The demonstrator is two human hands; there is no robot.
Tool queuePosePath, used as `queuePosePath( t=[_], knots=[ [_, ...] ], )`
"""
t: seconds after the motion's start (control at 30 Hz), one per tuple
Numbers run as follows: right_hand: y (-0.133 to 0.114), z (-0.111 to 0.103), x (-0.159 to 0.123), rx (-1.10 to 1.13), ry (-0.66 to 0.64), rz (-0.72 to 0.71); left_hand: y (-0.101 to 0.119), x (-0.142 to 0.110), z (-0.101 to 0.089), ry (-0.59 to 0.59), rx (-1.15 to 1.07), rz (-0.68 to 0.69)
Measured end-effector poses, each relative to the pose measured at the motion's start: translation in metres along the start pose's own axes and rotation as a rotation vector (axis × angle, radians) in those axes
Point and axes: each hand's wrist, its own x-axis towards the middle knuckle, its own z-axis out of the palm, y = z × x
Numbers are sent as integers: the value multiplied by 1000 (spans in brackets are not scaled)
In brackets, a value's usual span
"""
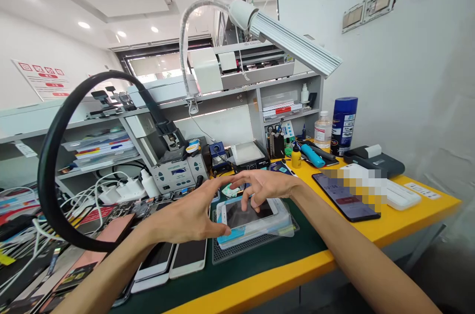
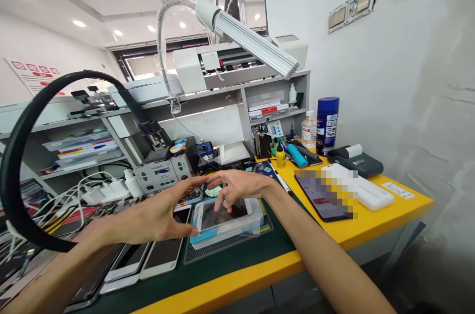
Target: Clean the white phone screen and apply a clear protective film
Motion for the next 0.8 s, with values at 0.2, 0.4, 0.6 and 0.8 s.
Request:
queuePosePath(
  t=[0.2,0.4,0.6,0.8],
  knots=[
    [0,0,-1,-5,-23,-4,0,-3,7,12,34,53],
    [-3,1,0,-19,-90,20,-4,-5,11,38,48,90],
    [-3,-1,0,-20,-78,35,-9,-2,20,141,33,85],
    [-9,-8,-8,-11,25,-13,-30,3,27,145,-37,60]
  ],
)
